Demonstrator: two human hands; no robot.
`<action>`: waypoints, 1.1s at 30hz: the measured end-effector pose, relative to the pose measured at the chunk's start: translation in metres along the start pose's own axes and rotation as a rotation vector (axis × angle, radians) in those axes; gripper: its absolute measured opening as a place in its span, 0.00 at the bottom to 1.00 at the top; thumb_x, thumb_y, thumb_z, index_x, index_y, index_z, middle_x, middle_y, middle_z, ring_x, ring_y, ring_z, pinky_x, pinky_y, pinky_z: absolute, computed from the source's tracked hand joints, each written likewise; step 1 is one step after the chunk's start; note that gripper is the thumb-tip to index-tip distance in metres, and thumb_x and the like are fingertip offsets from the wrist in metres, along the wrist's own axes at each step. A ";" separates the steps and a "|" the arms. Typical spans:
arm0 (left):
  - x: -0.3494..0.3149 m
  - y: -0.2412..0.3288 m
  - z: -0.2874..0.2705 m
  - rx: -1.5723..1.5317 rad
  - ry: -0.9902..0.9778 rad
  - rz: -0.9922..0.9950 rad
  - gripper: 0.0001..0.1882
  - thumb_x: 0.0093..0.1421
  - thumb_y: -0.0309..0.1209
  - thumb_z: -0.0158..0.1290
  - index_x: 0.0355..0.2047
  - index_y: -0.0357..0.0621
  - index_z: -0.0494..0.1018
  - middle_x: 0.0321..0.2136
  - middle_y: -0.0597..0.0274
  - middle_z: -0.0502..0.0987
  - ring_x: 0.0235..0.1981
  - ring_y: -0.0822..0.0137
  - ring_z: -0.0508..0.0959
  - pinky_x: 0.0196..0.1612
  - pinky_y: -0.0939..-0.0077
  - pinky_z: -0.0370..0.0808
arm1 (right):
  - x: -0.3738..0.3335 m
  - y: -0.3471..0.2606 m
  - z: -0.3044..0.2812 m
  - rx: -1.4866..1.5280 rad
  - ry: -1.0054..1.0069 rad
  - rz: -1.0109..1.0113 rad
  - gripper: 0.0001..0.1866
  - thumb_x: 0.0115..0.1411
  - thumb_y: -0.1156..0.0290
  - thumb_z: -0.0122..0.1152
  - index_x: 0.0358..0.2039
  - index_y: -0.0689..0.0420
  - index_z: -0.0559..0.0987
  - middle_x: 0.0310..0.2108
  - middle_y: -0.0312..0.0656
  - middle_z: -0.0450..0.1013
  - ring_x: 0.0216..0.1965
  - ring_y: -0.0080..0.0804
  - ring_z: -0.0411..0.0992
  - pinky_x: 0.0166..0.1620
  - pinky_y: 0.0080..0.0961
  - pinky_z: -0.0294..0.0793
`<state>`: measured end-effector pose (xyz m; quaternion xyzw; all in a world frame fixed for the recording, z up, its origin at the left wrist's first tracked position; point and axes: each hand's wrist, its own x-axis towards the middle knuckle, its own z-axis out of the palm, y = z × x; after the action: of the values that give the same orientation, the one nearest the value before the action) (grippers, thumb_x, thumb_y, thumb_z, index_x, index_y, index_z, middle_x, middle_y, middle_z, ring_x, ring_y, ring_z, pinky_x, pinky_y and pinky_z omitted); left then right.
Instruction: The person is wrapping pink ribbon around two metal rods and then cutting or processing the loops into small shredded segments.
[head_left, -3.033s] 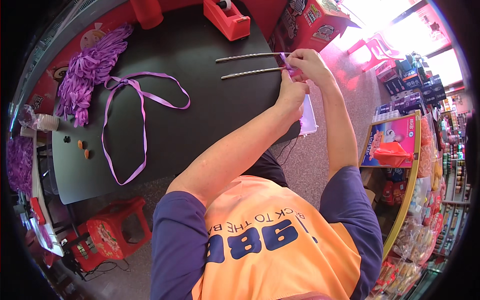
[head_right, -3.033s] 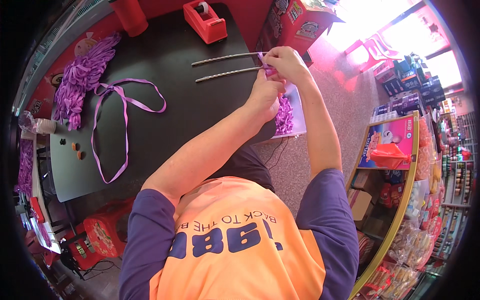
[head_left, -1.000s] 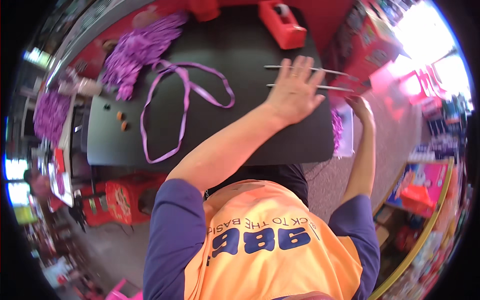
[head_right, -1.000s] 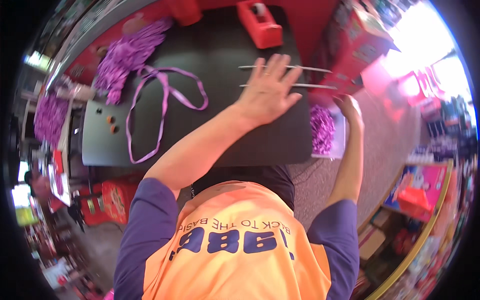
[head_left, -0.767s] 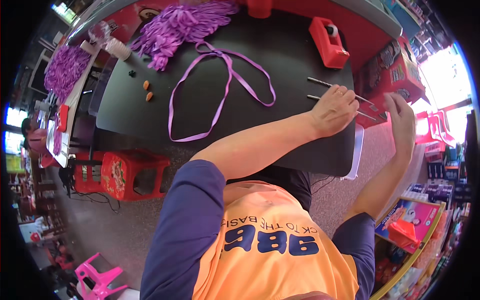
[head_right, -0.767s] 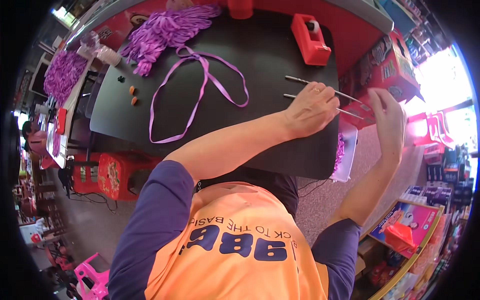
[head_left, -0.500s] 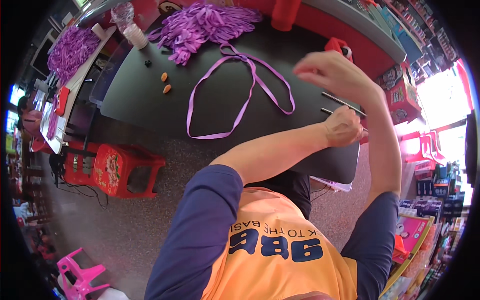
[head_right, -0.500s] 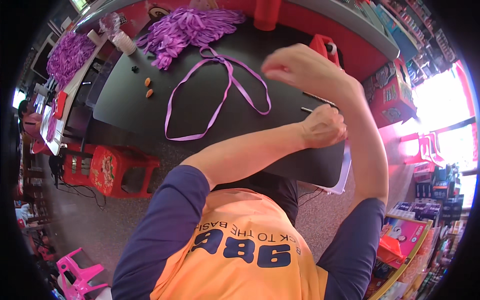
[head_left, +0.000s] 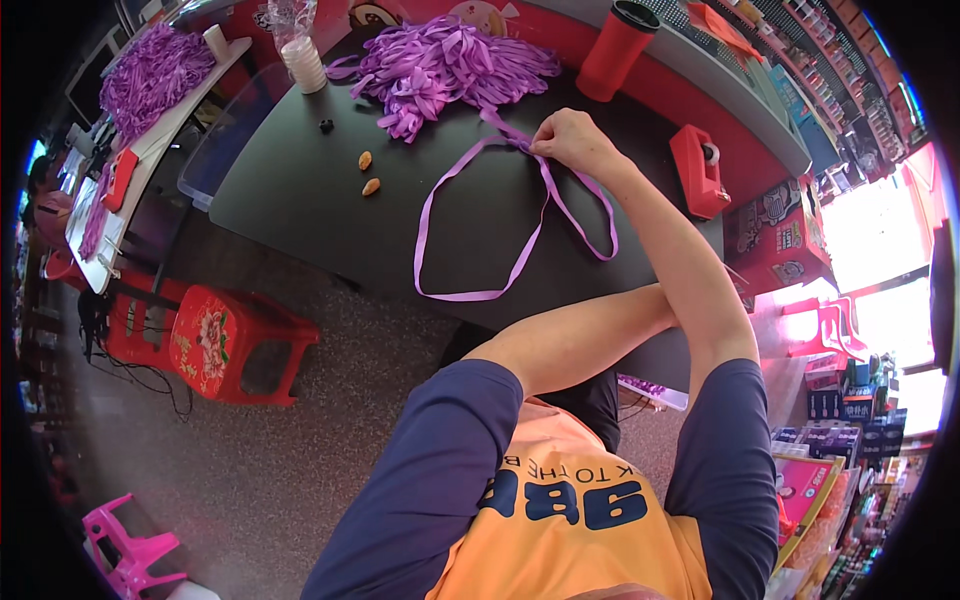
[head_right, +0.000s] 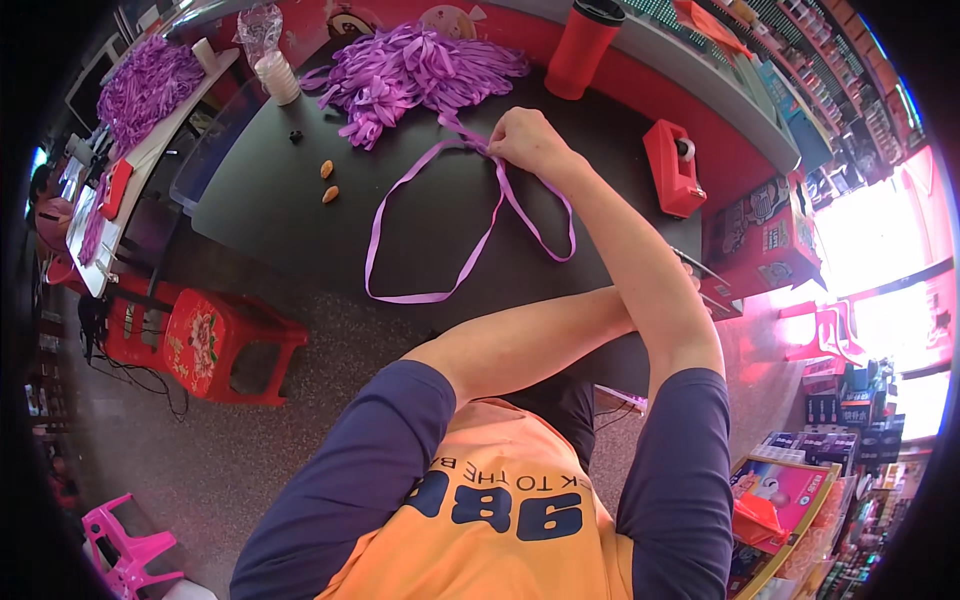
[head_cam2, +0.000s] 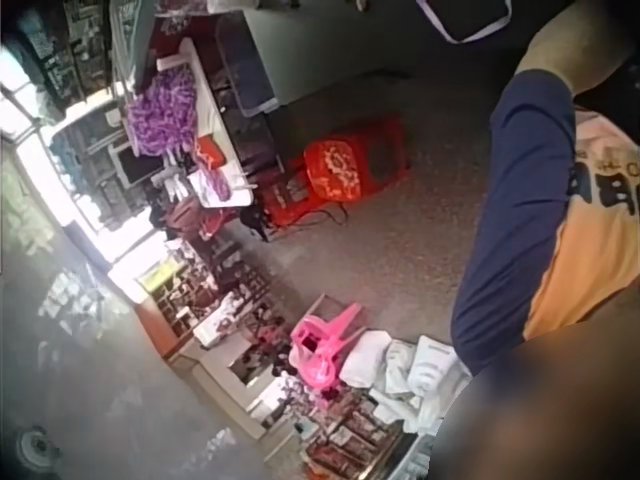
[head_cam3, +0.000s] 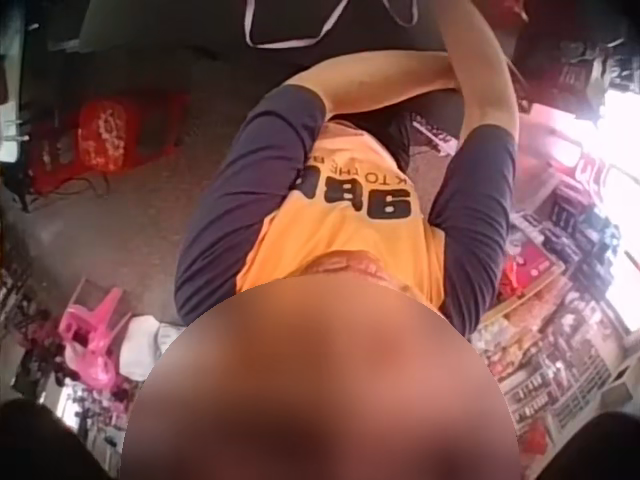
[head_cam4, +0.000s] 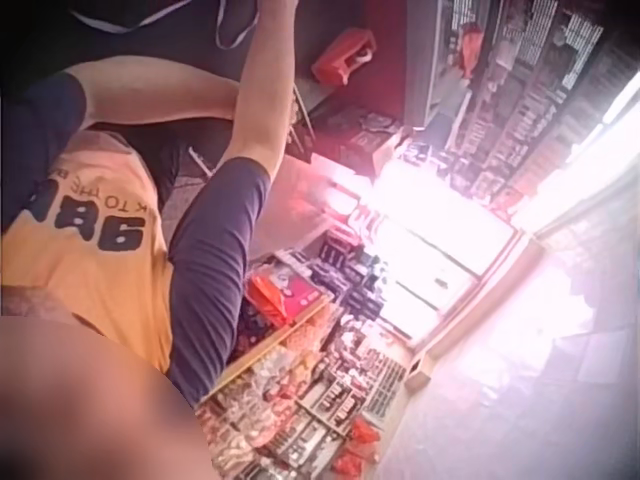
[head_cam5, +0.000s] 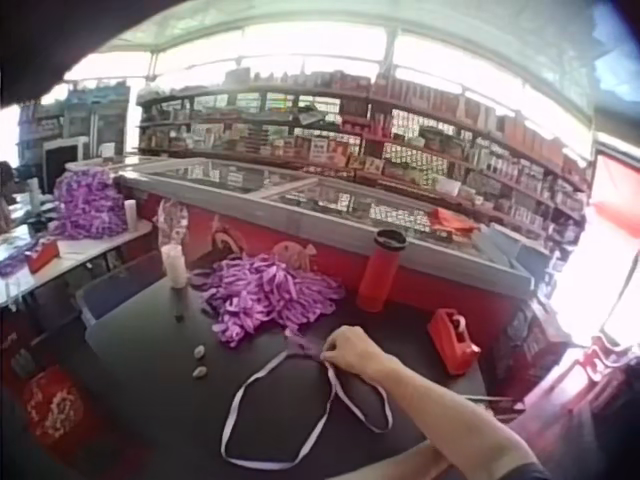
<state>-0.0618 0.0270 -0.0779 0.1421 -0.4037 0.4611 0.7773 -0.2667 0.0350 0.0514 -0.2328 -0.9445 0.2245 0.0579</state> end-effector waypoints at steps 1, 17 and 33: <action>0.001 -0.001 -0.002 -0.005 0.001 -0.006 0.10 0.63 0.37 0.44 0.37 0.45 0.70 0.32 0.60 0.71 0.42 0.56 0.72 0.55 0.52 0.64 | 0.001 0.006 0.000 0.044 0.006 0.014 0.11 0.46 0.67 0.63 0.25 0.63 0.82 0.24 0.47 0.77 0.30 0.36 0.77 0.38 0.29 0.74; -0.006 0.014 -0.042 0.415 0.366 0.118 0.12 0.58 0.38 0.50 0.21 0.47 0.71 0.22 0.61 0.72 0.29 0.62 0.75 0.34 0.65 0.72 | 0.003 -0.004 -0.002 0.195 0.113 -0.136 0.15 0.50 0.63 0.60 0.35 0.58 0.81 0.31 0.45 0.77 0.35 0.35 0.76 0.40 0.29 0.73; 0.047 0.018 0.081 1.722 0.868 -0.110 0.13 0.60 0.35 0.51 0.23 0.40 0.75 0.17 0.64 0.73 0.20 0.70 0.73 0.24 0.77 0.69 | -0.131 0.000 -0.130 0.958 0.254 -0.158 0.11 0.59 0.68 0.55 0.36 0.64 0.76 0.27 0.37 0.73 0.22 0.17 0.65 0.30 0.17 0.70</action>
<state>-0.1051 0.0168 0.0069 0.4993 0.4024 0.5745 0.5086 -0.1228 0.0254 0.1672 -0.1336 -0.7356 0.5976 0.2897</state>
